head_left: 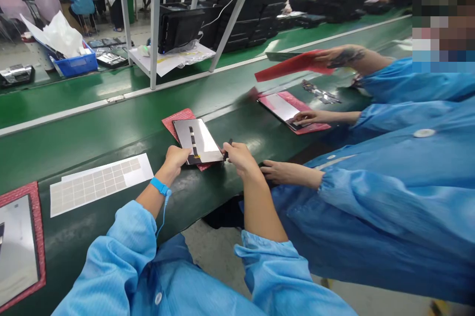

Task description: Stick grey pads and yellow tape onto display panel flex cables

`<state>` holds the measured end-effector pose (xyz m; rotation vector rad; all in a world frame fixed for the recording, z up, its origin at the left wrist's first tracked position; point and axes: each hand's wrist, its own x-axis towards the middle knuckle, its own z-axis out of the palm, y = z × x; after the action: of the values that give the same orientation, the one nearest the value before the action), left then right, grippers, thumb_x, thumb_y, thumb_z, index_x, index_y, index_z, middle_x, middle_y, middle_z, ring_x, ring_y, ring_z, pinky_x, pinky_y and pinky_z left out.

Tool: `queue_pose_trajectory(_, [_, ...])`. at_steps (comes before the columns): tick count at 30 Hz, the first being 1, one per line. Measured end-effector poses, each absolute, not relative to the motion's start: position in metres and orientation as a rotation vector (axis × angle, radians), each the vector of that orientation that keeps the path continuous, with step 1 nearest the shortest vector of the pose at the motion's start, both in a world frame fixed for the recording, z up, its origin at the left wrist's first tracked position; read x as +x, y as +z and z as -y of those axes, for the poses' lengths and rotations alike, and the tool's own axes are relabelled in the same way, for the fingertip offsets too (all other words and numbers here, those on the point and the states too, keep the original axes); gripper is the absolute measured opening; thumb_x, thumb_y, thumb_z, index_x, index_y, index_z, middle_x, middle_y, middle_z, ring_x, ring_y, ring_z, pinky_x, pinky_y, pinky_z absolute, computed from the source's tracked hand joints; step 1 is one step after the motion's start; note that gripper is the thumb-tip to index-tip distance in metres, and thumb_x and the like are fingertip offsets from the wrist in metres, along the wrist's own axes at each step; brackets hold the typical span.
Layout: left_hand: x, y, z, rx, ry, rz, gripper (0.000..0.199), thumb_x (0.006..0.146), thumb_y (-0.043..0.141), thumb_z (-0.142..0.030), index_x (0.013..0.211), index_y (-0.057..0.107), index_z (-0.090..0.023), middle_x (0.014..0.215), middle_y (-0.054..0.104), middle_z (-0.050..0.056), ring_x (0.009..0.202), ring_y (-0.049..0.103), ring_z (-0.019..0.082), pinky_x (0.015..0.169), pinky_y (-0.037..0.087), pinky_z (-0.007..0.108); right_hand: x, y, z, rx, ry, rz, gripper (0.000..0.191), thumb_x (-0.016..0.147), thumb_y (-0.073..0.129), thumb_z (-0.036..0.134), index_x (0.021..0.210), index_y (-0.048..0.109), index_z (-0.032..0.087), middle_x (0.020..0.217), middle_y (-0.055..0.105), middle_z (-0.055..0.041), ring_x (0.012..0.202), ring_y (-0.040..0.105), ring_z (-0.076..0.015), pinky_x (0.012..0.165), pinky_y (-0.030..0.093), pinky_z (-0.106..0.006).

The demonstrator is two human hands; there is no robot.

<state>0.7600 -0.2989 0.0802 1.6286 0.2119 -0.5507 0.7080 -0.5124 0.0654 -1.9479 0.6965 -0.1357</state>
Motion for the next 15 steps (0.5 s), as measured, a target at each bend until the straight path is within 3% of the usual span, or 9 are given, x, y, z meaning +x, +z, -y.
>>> queue_pose_trajectory(8, [0.75, 0.089, 0.283, 1.476, -0.589, -0.281, 0.028, 0.102, 0.068, -0.036, 0.119, 0.065, -0.014, 0.109, 0.068, 0.006, 0.088, 0.068, 0.016, 0.076, 0.062, 0.031, 0.689, 0.062, 0.495, -1.681, -0.113, -0.613, 0.034, 0.096, 0.063, 0.046, 0.087, 0.063, 0.014, 0.081, 0.065, -0.0049, 0.068, 0.058, -0.0128, 0.06, 0.045, -0.023])
queue_pose_trajectory(15, [0.747, 0.094, 0.266, 1.39, -0.523, -0.322, 0.026, 0.102, 0.068, -0.034, 0.118, 0.065, -0.014, 0.106, 0.067, 0.005, 0.084, 0.067, 0.014, 0.072, 0.061, 0.028, 0.68, 0.062, 0.488, -1.567, -0.133, -0.588, 0.032, 0.088, 0.062, 0.047, 0.089, 0.068, 0.016, 0.089, 0.073, -0.011, 0.079, 0.068, -0.0202, 0.064, 0.052, -0.026])
